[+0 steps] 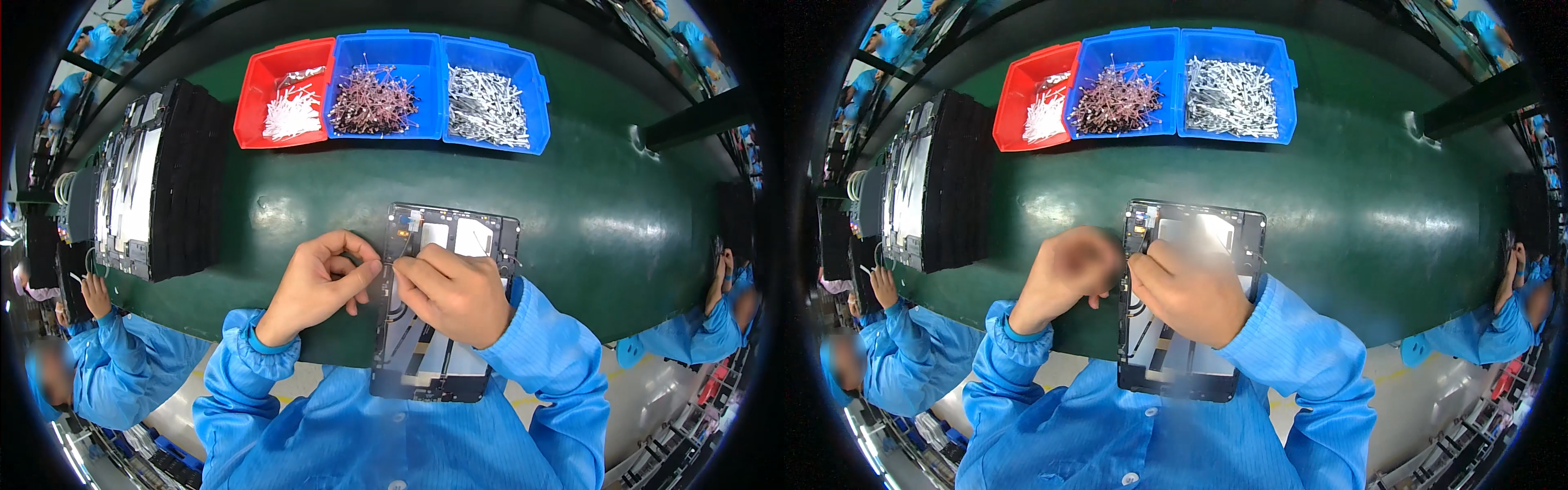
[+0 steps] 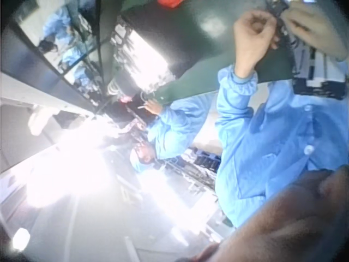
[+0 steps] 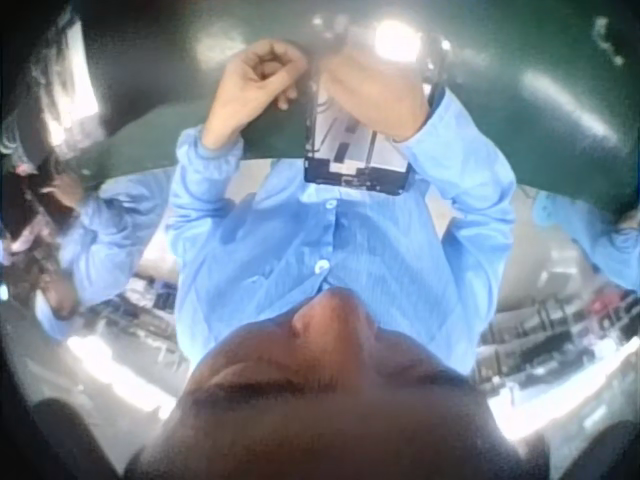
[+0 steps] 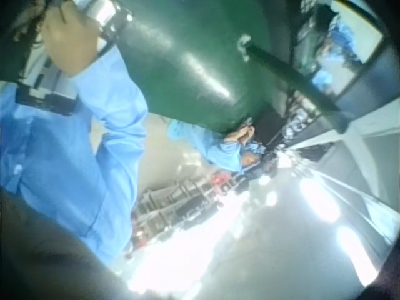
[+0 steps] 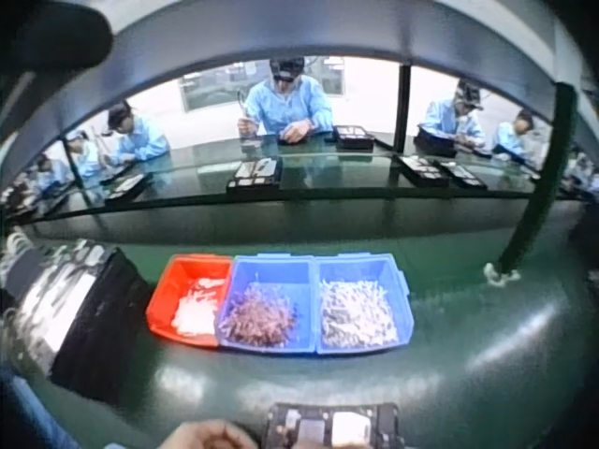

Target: Assembling internal components and applying adhesive strips to tablet screens on a factory production line.

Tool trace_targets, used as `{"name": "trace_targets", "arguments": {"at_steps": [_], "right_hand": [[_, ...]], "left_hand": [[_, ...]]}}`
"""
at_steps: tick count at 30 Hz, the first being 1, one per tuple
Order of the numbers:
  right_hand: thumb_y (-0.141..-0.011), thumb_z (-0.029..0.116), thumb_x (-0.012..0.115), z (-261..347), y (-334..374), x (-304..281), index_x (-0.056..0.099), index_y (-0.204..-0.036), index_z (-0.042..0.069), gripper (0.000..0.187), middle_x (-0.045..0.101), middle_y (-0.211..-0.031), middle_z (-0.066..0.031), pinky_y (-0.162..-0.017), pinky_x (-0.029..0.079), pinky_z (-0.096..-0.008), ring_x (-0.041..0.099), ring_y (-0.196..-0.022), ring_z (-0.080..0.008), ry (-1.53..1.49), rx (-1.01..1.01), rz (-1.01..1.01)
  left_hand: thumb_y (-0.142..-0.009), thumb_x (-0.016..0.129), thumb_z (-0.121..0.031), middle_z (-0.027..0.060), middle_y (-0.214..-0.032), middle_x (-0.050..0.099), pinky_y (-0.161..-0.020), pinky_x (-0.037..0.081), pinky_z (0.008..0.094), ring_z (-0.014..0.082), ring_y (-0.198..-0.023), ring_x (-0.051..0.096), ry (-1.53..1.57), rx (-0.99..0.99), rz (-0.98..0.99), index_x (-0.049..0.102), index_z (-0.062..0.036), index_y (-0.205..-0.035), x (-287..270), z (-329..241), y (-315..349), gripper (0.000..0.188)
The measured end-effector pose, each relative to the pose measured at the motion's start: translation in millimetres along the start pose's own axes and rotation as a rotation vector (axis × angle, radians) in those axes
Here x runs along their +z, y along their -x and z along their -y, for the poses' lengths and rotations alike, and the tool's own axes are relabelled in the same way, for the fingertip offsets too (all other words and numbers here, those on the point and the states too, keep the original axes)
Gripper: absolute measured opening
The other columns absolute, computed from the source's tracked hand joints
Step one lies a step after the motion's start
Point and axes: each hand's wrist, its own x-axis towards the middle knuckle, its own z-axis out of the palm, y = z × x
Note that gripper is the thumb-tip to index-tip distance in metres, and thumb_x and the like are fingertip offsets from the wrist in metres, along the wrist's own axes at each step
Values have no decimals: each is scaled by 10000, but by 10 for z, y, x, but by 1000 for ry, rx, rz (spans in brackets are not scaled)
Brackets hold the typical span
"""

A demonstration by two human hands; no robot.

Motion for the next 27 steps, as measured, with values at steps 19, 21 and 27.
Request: {"name": "trace_targets", "arguments": {"at_steps": [19, 21, 27], "right_hand": [[-784, 54, 760, -22, 10, -26, 684, -925, 45, 161, 532, -752, -38, -470, 492, -325, 606, -543, -185, -19, -27, 12], [-785, 61, 758, -27, -15, -39, 681, -919, 50, 155, 527, -750, -41, -471, 492, -327, 608, -544, -191, -30, -64, -10], [-791, 75, 753, -34, -18, -58, 677, -912, 60, 144, 518, -744, -41, -480, 498, -332, 614, -553, -199, -13, -90, -2]], "left_hand": [[-956, 687, -74, 47, -710, 647, -461, 495, 219, 74, -592, 630, -23, -4, -53, 602, 37, -1005, 78, 0, 6, 148], [-954, 686, -71, 43, -695, 644, -462, 493, 218, 73, -589, 629, -48, 9, -73, 600, 35, -1007, 107, 16, 11, 146], [-946, 686, -66, 44, -686, 646, -465, 495, 220, 78, -590, 635, -76, 29, -114, 594, 30, -1005, 146, 29, 9, 146]]}}
